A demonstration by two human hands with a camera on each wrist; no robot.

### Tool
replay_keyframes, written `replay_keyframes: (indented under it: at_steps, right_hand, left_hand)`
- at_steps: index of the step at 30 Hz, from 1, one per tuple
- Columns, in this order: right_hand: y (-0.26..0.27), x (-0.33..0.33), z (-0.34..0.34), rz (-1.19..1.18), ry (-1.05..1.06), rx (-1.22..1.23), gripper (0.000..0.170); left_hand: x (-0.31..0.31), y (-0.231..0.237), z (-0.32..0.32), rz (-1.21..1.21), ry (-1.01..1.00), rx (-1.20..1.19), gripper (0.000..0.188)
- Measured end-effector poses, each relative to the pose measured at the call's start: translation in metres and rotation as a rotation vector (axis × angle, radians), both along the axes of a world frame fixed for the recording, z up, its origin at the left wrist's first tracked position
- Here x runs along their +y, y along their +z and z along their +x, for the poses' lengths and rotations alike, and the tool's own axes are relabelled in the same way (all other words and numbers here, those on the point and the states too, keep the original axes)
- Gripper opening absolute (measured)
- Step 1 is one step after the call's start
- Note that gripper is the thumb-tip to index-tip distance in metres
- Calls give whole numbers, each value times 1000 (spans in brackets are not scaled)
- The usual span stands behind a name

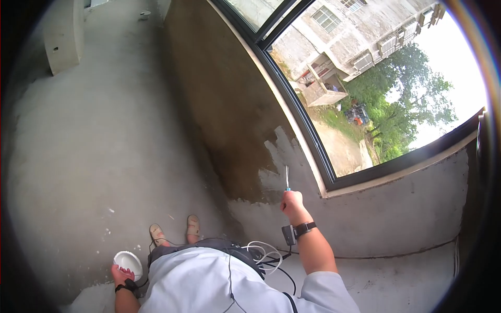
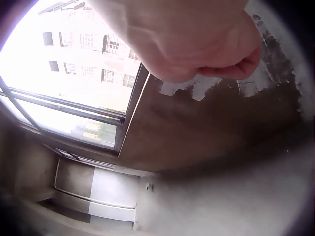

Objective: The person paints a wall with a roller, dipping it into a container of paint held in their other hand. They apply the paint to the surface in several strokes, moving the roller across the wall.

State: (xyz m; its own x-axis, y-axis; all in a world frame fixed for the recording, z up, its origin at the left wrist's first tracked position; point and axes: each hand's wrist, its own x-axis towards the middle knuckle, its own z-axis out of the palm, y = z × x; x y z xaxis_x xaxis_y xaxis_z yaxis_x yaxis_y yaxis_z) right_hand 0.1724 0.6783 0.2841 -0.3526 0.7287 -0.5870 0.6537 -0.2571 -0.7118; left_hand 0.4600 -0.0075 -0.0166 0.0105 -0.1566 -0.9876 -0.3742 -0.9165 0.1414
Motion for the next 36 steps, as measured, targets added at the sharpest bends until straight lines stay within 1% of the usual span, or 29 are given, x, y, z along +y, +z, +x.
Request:
replay_keyframes:
  at_steps: [2,6,8,9,10,12,13,15,16,17,18,20,21,23,24,26,27,28,30,31,32,34,35,36]
  right_hand:
    - [-29,7,-17,-96,-121,54,17]
    - [-69,17,-43,-117,5,-1,15]
    - [-87,23,-53,-65,382,-117,14]
    - [-201,100,-59,279,786,-271,13]
    - [-191,84,-65,264,802,-266,13]
    - [-140,35,-74,-188,142,-40,12]
    - [-144,33,-78,-205,152,-45,12]
    - [-153,27,-84,-139,213,-40,15]
    - [-158,25,-88,-158,224,-43,15]
    - [-162,24,-92,-179,210,-14,17]
    - [-166,25,-91,-200,188,10,19]
    - [-176,27,-91,-255,178,32,20]
    - [-179,29,-92,-237,193,37,20]
    - [-167,26,-91,-199,202,16,23]
    - [-163,27,-90,-204,186,20,23]
    - [-158,33,-81,-290,188,39,22]
    - [-156,36,-74,-289,168,43,22]
    - [-153,40,-67,-318,172,69,23]
    - [-144,45,-51,-335,156,105,24]
    - [-139,45,-42,-288,149,91,25]
    - [-133,46,-33,-241,143,75,26]
    - [-117,51,-9,-253,139,96,25]
    - [-109,52,2,-277,152,115,23]
    - [-99,52,11,-268,139,126,23]
  left_hand:
    - [1,12,11,2,21,-3,29]
    - [8,29,32,-79,125,-23,29]
    - [12,40,45,-88,166,9,29]
    - [17,47,49,-103,181,8,29]
    - [22,52,55,-115,229,20,29]
    - [29,65,68,-146,285,27,29]
    - [32,71,74,-127,275,45,31]
    - [35,85,87,-129,273,57,33]
    - [38,90,92,-132,291,39,37]
    - [39,95,95,-135,307,22,42]
    - [38,102,99,-156,308,16,42]
    - [39,115,105,-147,335,-15,53]
    - [38,121,105,-159,328,-13,53]
    - [35,129,108,-160,324,-52,54]
    - [33,130,109,-165,308,-48,54]
    - [29,131,107,-190,311,-86,52]
    - [29,130,106,-220,314,-131,46]
    - [27,131,103,-219,293,-128,46]
    - [33,144,84,-251,413,-152,35]
    - [49,165,63,-291,346,-127,30]
    - [45,160,56,-282,328,-121,30]
    - [39,145,44,-270,167,-71,28]
    - [31,132,36,-262,155,-63,28]
    - [11,105,33,-175,142,-71,25]
